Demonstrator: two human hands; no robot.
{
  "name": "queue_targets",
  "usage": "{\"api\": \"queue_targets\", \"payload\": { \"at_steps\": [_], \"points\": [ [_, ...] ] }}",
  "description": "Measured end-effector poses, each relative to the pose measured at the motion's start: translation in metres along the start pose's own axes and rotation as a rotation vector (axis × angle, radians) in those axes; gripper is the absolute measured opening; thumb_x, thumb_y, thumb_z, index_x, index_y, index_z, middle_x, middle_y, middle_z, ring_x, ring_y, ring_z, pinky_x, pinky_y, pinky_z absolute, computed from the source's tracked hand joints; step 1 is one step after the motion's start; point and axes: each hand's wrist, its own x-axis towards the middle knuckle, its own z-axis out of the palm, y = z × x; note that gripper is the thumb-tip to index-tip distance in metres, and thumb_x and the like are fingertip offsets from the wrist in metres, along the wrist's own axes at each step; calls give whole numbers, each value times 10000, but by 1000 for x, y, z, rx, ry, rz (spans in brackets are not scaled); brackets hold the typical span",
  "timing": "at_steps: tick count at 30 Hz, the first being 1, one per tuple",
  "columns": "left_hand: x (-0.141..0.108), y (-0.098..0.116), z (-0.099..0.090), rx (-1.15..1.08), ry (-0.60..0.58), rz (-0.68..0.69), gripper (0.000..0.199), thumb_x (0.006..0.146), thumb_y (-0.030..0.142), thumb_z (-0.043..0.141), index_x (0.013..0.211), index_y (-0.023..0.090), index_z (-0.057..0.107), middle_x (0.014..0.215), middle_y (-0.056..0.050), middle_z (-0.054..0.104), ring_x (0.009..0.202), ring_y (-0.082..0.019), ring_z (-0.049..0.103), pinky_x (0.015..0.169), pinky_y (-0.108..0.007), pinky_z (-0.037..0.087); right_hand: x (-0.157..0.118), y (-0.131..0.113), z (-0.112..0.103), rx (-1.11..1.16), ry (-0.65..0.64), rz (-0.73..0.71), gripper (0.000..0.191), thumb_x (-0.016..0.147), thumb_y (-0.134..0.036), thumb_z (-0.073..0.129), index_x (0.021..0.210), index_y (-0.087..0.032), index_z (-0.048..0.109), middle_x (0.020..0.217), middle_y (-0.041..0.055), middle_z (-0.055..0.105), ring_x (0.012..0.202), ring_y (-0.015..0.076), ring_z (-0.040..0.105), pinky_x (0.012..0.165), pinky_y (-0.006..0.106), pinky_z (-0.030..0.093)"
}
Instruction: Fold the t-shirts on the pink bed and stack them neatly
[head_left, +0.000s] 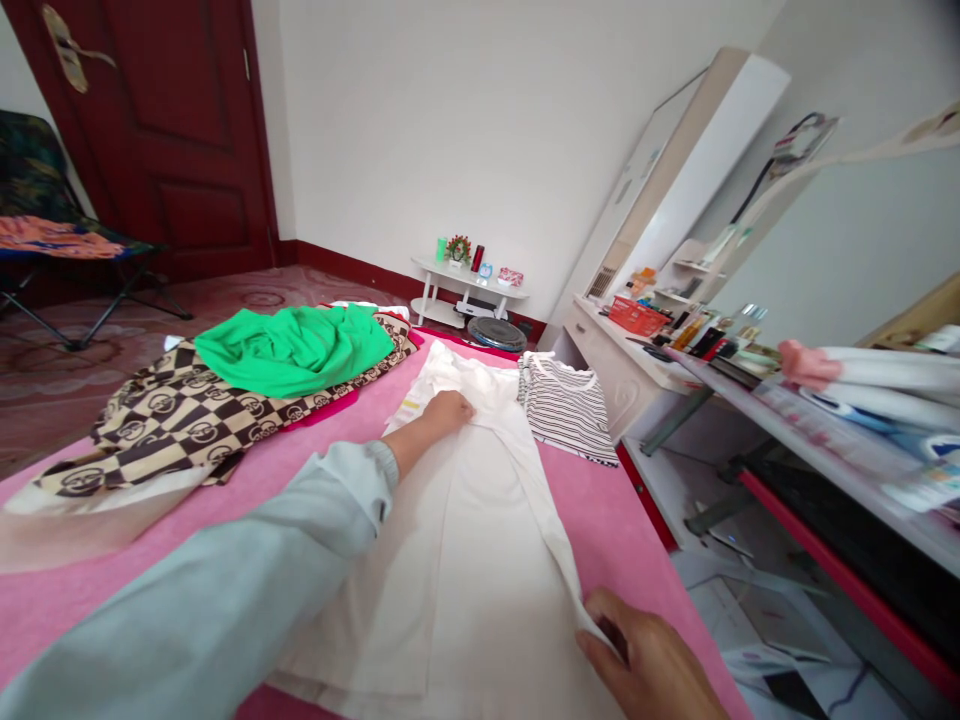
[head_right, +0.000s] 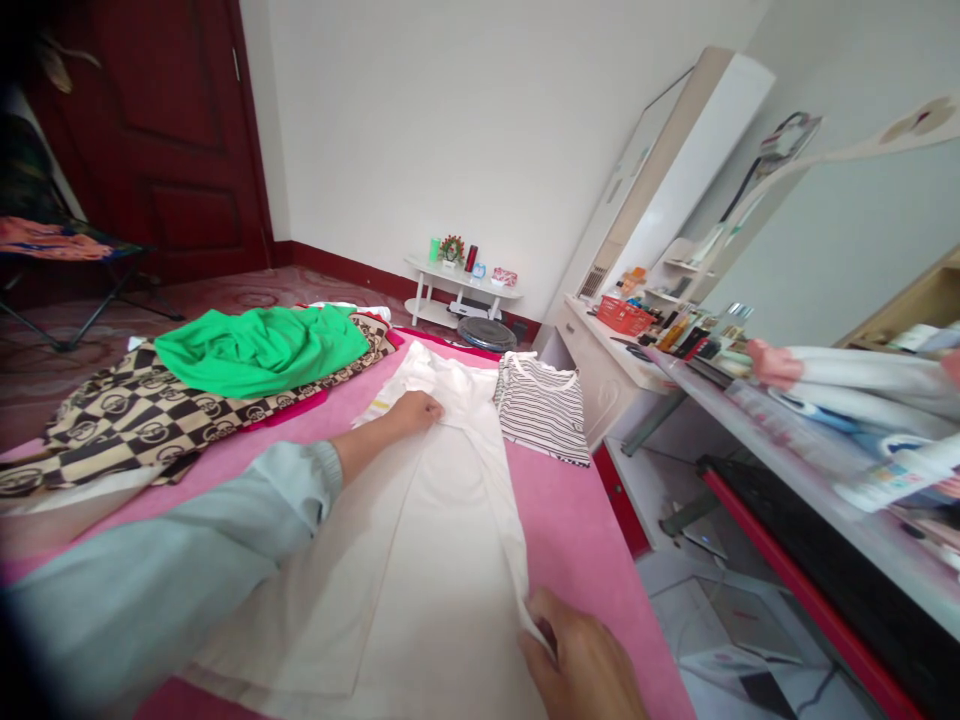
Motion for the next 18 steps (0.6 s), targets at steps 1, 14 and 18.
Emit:
{"api": "queue_targets", "payload": {
  "at_steps": [1, 14, 18],
  "points": [
    [2, 2, 1, -13, 9, -2, 177, 754, 249, 570, 744, 145, 712, 668, -57, 657, 704, -193, 592, 661, -264, 427, 0, -1, 1, 33, -2, -14, 181, 826, -354, 434, 709, -219, 461, 658, -17, 564, 633, 151, 534, 577, 236, 310],
    [46, 14, -46, -183, 211, 62, 233, 755, 272, 529, 777, 131, 713, 743, -21, 676, 789, -186, 590, 758, -261, 412, 10, -66, -22, 457, -35, -161, 273, 823, -386, 487, 644, -201, 397, 615, -48, 313, 582, 101, 350, 516, 204, 275],
    [46, 4, -57, -218, 243, 45, 242, 758, 284, 550, 816, 122, 721, 801, -36, 698, 839, -195, 601, 811, -266, 409, 22, -101, -14, 481, -90, -226, 166, 796, -297, 504, 675, -189, 469, 599, -49, 387, 584, 99, 390, 523, 200, 273]
  ]
}}
